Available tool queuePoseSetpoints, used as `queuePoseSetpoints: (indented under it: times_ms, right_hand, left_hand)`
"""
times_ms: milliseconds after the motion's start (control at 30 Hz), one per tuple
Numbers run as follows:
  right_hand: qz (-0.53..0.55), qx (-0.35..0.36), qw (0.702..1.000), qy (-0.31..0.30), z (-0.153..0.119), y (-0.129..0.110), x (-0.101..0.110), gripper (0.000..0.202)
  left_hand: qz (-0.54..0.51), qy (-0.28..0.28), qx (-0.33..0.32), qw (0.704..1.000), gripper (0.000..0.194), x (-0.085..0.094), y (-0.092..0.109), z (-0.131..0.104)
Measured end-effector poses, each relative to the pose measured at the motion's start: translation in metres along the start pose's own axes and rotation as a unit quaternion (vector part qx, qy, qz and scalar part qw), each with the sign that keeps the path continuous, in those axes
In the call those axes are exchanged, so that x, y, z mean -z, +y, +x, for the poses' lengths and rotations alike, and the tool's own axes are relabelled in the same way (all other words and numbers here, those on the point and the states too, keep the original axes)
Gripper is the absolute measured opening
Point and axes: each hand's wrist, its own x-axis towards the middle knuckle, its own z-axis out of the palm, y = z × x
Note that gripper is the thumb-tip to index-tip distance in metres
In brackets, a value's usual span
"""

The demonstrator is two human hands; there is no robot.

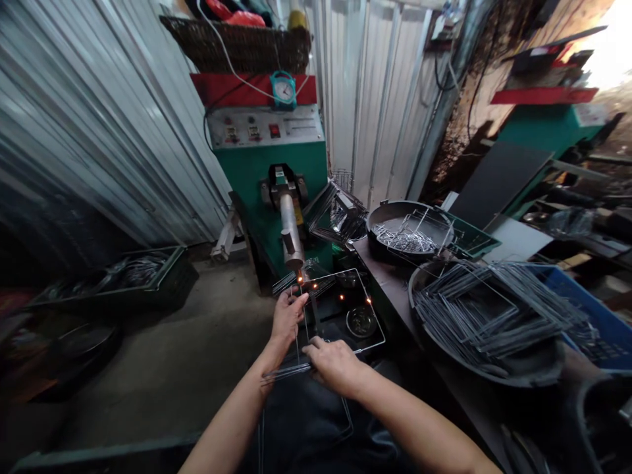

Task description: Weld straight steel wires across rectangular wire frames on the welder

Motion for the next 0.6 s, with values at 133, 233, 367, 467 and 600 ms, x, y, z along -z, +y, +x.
queuePoseSetpoints:
  times_ms: [133,233,367,467,600]
  right_hand:
    - [-0.004,-0.002,1.000,0.007,-0.001,0.000,-0.002,0.041]
    - [0.000,0.001,1.000,0.012,-0.002,0.001,-0.004,0.043]
    - [0.018,-0.004,1.000,0.018,-0.001,-0.001,-0.003,0.042]
    - [0.050,-0.011,0.999,0.018,-0.004,-0.002,0.001,0.044]
    - [0.183,0.004,0.978,0.101,-0.019,0.009,0.001,0.038]
  left_hand:
    - [0.006,-0.083,0.050,0.995,0.036,0.009,-0.009,-0.028]
    - [-0.003,-0.100,0.078,0.992,0.037,0.015,-0.016,-0.042]
    - [-0.002,-0.111,0.067,0.992,0.037,0.017,-0.017,-0.043]
    - [-0.004,-0.114,0.068,0.991,0.037,0.017,-0.014,-0.042]
    - [0.002,-0.142,0.098,0.985,0.035,0.019,-0.012,-0.048]
